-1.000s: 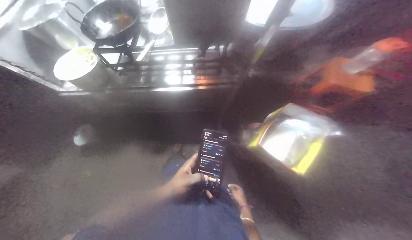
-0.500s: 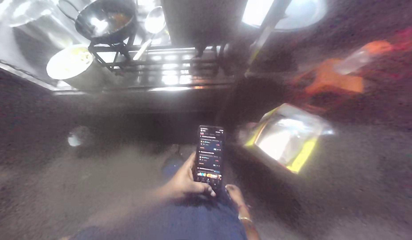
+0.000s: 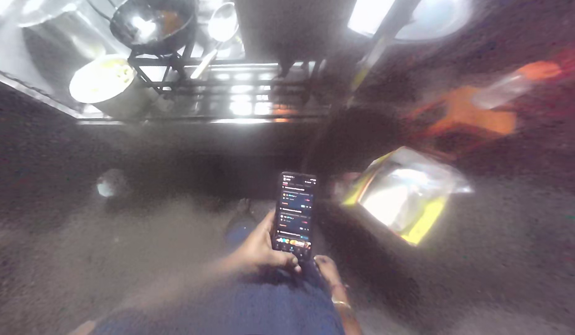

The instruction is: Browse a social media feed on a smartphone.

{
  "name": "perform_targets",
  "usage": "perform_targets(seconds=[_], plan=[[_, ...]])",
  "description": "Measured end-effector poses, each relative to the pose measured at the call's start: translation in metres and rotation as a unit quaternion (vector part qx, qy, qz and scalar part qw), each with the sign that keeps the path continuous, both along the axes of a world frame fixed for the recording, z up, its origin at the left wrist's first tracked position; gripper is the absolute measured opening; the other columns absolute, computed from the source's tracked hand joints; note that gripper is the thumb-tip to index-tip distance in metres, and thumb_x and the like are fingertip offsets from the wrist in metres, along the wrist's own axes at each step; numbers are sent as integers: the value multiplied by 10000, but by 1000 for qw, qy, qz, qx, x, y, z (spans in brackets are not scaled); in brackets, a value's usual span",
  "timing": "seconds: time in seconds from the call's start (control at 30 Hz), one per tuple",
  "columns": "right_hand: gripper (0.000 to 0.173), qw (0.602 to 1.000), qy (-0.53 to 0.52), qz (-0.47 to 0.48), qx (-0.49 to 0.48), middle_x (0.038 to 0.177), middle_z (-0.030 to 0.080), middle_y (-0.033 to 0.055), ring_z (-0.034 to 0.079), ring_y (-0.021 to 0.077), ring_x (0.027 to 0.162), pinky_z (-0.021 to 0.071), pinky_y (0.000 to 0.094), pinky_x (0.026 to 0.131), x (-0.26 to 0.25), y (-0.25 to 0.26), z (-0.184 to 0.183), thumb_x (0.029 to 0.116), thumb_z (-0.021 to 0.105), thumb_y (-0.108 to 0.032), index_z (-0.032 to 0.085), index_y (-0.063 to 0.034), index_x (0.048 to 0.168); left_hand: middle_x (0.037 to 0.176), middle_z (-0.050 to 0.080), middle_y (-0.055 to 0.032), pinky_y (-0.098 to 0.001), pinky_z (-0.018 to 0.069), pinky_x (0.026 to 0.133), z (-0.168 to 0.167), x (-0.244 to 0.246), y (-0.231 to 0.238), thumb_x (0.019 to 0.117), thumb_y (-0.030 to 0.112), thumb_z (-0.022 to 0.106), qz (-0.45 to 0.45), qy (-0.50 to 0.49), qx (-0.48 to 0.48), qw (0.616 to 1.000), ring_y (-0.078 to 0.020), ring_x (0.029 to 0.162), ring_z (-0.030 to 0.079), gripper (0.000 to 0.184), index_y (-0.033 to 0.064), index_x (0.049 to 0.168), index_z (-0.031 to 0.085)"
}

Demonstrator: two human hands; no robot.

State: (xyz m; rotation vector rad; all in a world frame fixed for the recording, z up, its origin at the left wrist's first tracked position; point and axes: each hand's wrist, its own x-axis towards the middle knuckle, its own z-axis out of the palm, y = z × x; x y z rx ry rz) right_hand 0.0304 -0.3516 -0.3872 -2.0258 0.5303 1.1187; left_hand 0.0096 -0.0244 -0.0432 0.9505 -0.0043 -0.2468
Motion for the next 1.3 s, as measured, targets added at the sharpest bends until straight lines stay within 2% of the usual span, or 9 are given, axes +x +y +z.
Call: perform_targets(seconds=[0.1, 0.17, 0.23, 0.33, 0.4, 0.5, 0.7, 0.97, 1.3], plan=[[275, 1000, -6, 1, 0, 1109, 698, 198, 686, 276, 943, 561, 459, 858, -4, -1, -8, 1035, 587, -167, 663, 9, 1232, 1322, 621, -93, -429, 588, 968, -3, 1, 1, 704, -208, 744, 6, -13, 9, 1000, -236, 1160, 666, 964, 42, 1482, 232], [277, 1000, -10, 8, 1, 1136, 701, 202, 695, 286, 986, 562, 467, 901, -5, -3, -13, 1030, 596, -164, 667, 8, 1236, 1320, 617, -111, -441, 590, 962, -6, 1, 2, 700, -211, 745, 4, -15, 9, 1000, -253, 1157, 666, 964, 34, 1480, 235], [283, 1000, -12, 13, 1, 1156, 697, 214, 694, 301, 1015, 552, 475, 932, -5, -2, -15, 1030, 599, -160, 666, 17, 1241, 1306, 624, -116, -446, 604, 932, -5, 1, 3, 704, -211, 739, -1, -1, 9, 1000, -265, 1128, 680, 954, 46, 1475, 240], [270, 1000, -13, 14, -2, 1125, 704, 209, 695, 294, 991, 555, 477, 916, -7, 0, -17, 1027, 601, -159, 678, 17, 1216, 1295, 629, -113, -466, 624, 876, -3, 1, 4, 717, -212, 724, -6, 19, -8, 1000, -286, 1086, 697, 945, 84, 1473, 241], [270, 1000, -14, 12, -1, 1111, 702, 209, 688, 295, 978, 553, 481, 906, -8, 2, -17, 1026, 598, -159, 676, 21, 1211, 1295, 629, -112, -468, 625, 869, -3, 1, 5, 724, -216, 714, -9, 20, -20, 1000, -287, 1082, 699, 940, 98, 1474, 241], [277, 1000, -14, 14, 2, 1159, 695, 218, 685, 305, 1037, 541, 484, 947, -6, 3, -16, 1026, 602, -158, 677, 23, 1222, 1300, 624, -125, -479, 624, 859, -5, 1, 6, 731, -226, 702, -11, 16, -34, 999, -304, 1087, 695, 931, 105, 1471, 245], [293, 1000, -15, 13, 3, 1149, 694, 225, 686, 307, 1027, 544, 480, 939, -2, 7, -13, 1031, 599, -166, 660, 33, 1236, 1298, 623, -125, -475, 628, 842, -6, 2, 8, 741, -224, 691, -13, 14, -41, 999, -303, 1082, 697, 912, 116, 1462, 249], [293, 1000, -10, 25, -13, 1140, 698, 224, 680, 315, 1036, 531, 493, 945, 1, 11, -8, 1037, 590, -183, 673, 18, 1234, 1306, 619, -120, -462, 619, 881, -5, 3, 10, 732, -219, 703, -7, 21, -17, 1000, -285, 1096, 692, 960, 87, 1497, 210], [291, 1000, -8, 8, -7, 1142, 692, 223, 680, 309, 1015, 539, 485, 922, 0, 11, -6, 1032, 597, -168, 661, 28, 1237, 1294, 624, -120, -463, 624, 860, -6, 4, 10, 733, -212, 706, -9, 17, -29, 999, -288, 1083, 697, 924, 97, 1468, 240]])
